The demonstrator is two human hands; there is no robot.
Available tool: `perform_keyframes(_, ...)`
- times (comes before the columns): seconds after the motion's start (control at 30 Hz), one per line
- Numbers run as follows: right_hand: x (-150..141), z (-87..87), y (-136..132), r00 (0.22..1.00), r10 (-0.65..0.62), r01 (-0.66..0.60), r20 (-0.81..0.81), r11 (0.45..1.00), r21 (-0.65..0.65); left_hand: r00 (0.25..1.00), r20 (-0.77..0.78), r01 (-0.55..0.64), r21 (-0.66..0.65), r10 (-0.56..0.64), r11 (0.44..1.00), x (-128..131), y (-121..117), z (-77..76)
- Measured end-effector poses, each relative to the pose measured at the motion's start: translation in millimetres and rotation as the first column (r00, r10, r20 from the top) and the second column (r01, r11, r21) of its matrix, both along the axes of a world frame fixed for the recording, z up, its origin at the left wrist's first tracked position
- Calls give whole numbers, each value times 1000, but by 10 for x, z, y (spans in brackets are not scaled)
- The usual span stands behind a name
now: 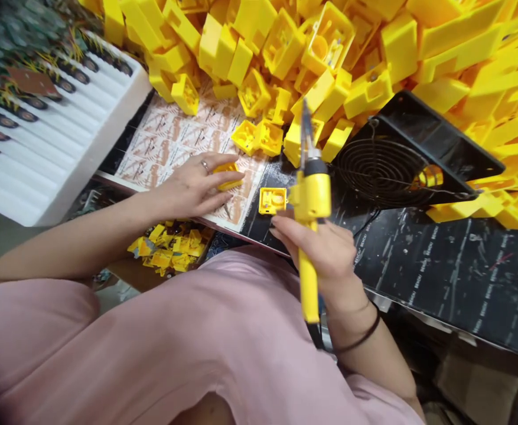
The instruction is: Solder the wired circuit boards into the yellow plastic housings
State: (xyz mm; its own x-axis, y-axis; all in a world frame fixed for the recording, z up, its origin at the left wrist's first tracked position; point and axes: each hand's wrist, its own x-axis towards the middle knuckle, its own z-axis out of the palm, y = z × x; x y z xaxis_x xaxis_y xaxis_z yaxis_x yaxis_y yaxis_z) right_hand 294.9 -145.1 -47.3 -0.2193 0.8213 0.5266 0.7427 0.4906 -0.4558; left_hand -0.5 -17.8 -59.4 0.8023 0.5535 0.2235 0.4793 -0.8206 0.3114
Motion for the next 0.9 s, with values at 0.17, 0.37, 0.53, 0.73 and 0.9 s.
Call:
perform_keyframes(0.17,-107,-80,296,963,149,-173,225,981,90,968,93,247,-184,-233,951,-3,12,154)
perform_keyframes(0.37,-100,-168,283,956,110,-146,271,982,118,978,2,-207,-131,209,970,22,-198,145)
perform_keyframes(0.53,-83,-202,266,961,140,-171,238,978,116,988,-58,-142,-26,140,990,157,-302,10)
perform_keyframes(0.73,-1,-333,259,960,106,-149,260,977,151,988,-129,74,-71,-82,995,251,-364,45)
perform_keyframes(0.9,-23,-390,269,970,101,-138,223,978,157,976,-160,-146,33,150,989,-88,10,351)
